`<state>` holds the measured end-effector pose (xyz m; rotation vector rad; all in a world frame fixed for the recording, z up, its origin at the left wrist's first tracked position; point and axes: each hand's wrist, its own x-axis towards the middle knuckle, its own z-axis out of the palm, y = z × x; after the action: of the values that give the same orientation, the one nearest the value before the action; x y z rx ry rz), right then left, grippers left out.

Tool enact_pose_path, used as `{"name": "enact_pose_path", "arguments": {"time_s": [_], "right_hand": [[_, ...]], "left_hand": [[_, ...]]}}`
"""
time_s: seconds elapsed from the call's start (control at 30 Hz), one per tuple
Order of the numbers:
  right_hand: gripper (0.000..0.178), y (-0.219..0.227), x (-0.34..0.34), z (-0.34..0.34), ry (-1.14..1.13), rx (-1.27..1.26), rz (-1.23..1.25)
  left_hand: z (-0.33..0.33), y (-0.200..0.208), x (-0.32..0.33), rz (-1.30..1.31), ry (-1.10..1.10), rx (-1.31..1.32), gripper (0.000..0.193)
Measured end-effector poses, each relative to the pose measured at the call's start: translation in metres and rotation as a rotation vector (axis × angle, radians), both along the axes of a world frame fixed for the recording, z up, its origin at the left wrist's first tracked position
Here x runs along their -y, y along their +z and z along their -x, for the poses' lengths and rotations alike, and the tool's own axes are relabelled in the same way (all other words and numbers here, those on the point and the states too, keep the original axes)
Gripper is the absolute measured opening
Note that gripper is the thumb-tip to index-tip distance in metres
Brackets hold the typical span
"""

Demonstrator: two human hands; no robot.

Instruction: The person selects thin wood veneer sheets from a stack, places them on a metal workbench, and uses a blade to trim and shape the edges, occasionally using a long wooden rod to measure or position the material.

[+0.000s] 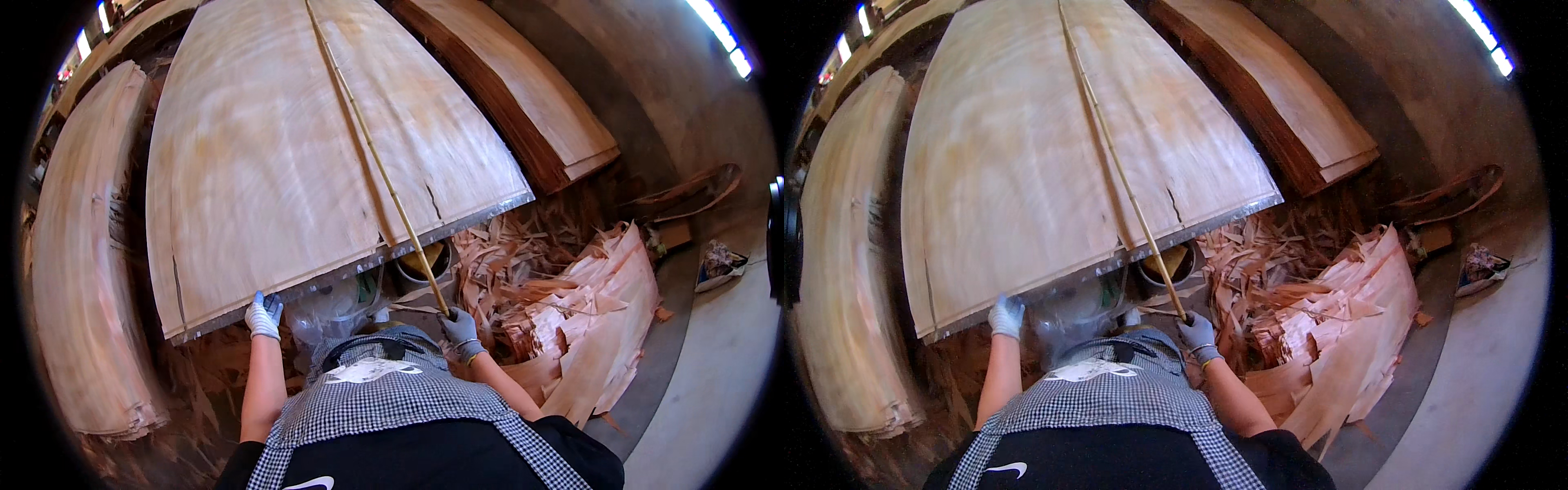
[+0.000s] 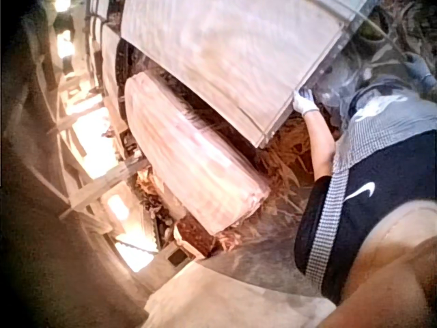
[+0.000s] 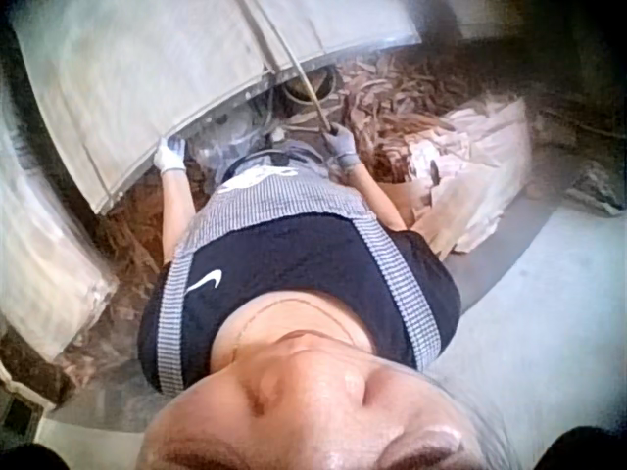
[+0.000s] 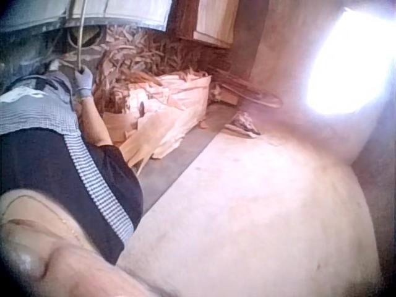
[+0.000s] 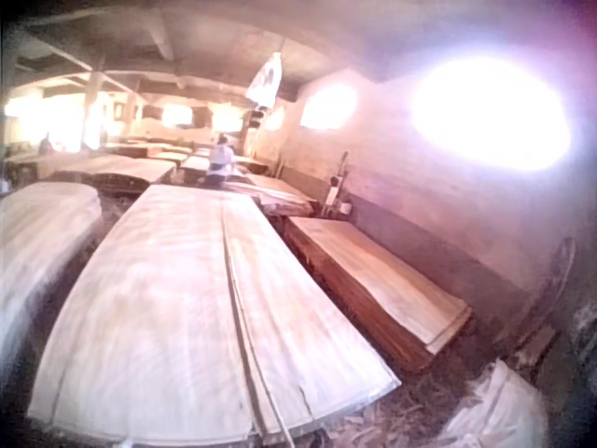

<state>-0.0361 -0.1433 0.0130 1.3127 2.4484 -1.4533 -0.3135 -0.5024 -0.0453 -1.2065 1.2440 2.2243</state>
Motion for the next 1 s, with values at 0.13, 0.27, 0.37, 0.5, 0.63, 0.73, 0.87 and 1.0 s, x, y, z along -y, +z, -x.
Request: {"name": "enact_pose_path", "arguments": {"time_s": [0.13, 0.27, 0.37, 0.5, 0.63, 0.73, 0.87, 1.0], "right_hand": [[0.021, 0.021, 0.027, 0.02, 0.02, 0.054, 0.042], [0.012, -0.033, -0.013, -0.037, -0.055, -0.09, 0.025], [0.011, 0.032, 0.05, 0.008, -0.038, -0.091, 0.048], [0.016, 0.028, 0.052, 0.016, -0.005, -0.034, 0.079], [0.018, -0.003, 0.024, 0.014, 0.041, 0.064, -0.055], [0.019, -0.007, 0.031, 0.023, 0.09, -0.037, -0.014], [0.014, 0.023, 0.067, 0.037, 0.057, -0.038, 0.063], [0.015, 0.0, 0.052, 0.026, -0.004, -0.045, 0.093]], "left_hand": [[-0.015, 0.04, 0.007, 0.08, -0.026, -0.077, 0.027], [-0.015, 0.058, -0.032, 0.062, -0.155, -0.141, 0.038], [-0.008, 0.048, -0.007, -0.022, -0.131, -0.041, 0.037], [-0.016, 0.042, 0.002, -0.021, -0.099, -0.004, 0.034], [-0.013, 0.045, -0.007, -0.027, -0.125, -0.016, 0.029], [-0.012, 0.033, -0.001, 0.009, -0.111, -0.006, 0.024], [-0.009, 0.04, -0.005, -0.016, -0.127, -0.012, 0.02], [-0.015, 0.047, -0.023, -0.032, -0.183, -0.144, 0.019]]}}
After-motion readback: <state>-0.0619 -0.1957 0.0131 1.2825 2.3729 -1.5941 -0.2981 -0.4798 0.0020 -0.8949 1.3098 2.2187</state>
